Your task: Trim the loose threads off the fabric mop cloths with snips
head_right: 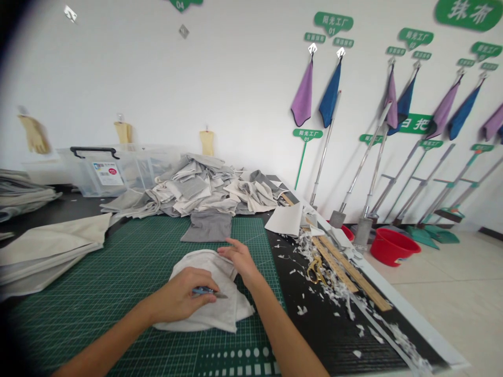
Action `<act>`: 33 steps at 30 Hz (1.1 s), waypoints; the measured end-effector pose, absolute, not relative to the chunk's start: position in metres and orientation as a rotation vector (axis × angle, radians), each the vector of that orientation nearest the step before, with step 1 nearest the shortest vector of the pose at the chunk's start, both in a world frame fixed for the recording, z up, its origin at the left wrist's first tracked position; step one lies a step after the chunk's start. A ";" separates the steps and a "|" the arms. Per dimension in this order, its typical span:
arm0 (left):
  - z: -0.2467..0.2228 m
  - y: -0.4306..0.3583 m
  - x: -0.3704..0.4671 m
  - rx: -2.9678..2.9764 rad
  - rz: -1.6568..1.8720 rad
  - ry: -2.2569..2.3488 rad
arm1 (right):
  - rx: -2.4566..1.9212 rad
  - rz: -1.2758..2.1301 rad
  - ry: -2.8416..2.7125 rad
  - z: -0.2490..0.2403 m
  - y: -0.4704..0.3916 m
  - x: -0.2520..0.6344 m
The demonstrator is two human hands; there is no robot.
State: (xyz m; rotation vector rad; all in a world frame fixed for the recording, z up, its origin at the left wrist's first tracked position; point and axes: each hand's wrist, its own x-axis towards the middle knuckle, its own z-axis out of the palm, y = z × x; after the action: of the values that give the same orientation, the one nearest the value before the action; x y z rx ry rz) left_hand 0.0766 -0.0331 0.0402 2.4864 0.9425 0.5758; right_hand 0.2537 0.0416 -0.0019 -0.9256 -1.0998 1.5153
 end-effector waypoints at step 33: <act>0.044 -0.035 0.077 2.460 0.594 0.973 | -0.934 1.518 -1.092 -0.004 0.044 0.255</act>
State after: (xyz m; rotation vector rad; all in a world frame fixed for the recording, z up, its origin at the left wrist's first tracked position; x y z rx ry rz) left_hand 0.0766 -0.0351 0.0435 2.4603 0.9727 0.5940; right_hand 0.2546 0.0440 -0.0035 -0.9343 -1.0919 1.5181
